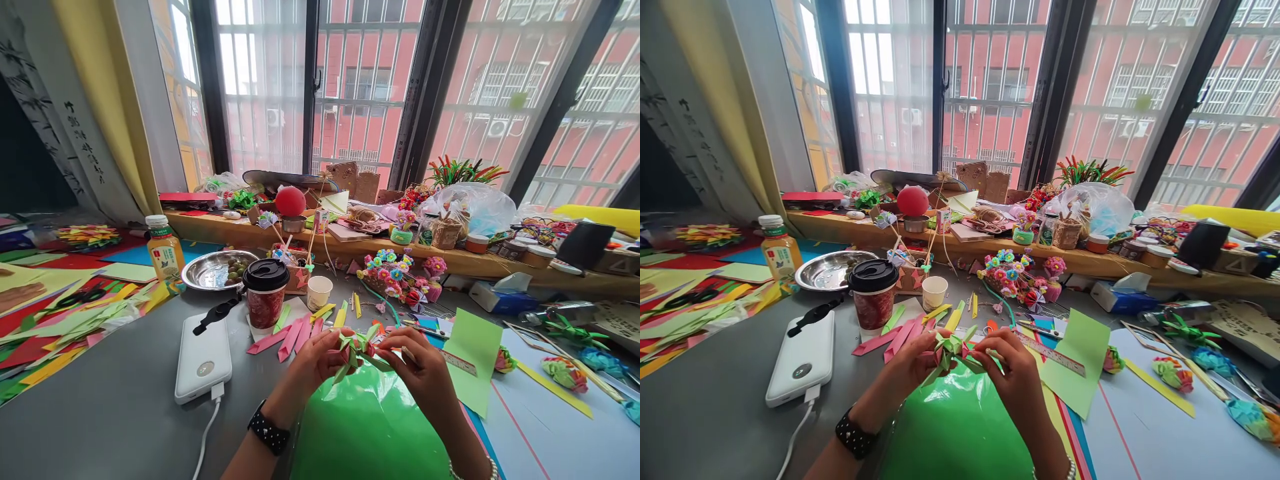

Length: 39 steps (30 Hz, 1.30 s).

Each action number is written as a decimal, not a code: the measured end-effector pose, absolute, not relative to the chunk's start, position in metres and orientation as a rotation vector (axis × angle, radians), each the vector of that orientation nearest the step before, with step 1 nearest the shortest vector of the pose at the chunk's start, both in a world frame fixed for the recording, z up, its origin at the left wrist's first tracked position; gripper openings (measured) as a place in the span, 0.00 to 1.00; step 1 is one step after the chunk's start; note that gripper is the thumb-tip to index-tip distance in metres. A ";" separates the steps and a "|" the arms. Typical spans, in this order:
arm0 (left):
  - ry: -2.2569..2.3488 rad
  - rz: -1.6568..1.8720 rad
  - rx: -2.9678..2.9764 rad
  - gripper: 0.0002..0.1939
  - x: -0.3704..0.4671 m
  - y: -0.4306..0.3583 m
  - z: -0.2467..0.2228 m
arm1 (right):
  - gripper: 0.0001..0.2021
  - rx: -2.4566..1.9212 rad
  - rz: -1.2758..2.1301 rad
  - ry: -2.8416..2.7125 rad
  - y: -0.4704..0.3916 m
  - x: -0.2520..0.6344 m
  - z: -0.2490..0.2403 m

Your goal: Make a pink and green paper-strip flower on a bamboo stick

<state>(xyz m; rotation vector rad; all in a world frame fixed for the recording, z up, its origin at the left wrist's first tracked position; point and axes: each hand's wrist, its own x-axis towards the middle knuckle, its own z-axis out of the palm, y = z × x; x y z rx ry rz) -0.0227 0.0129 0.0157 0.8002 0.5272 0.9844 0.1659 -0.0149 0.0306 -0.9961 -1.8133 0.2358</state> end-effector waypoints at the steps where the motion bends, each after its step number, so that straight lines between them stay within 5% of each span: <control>1: 0.531 0.977 0.796 0.17 -0.023 0.013 0.016 | 0.05 -0.980 0.253 -1.840 -0.015 0.166 0.030; 17: 0.249 1.090 0.887 0.27 -0.018 0.009 0.011 | 0.08 -1.078 0.249 -1.729 -0.020 0.155 0.029; 26: 0.529 1.202 0.962 0.14 -0.009 0.008 0.011 | 0.08 -1.063 0.194 -1.764 -0.021 0.144 0.021; 39: 0.603 1.291 0.981 0.13 -0.012 0.009 0.016 | 0.06 -1.024 0.099 -1.788 -0.024 0.144 0.023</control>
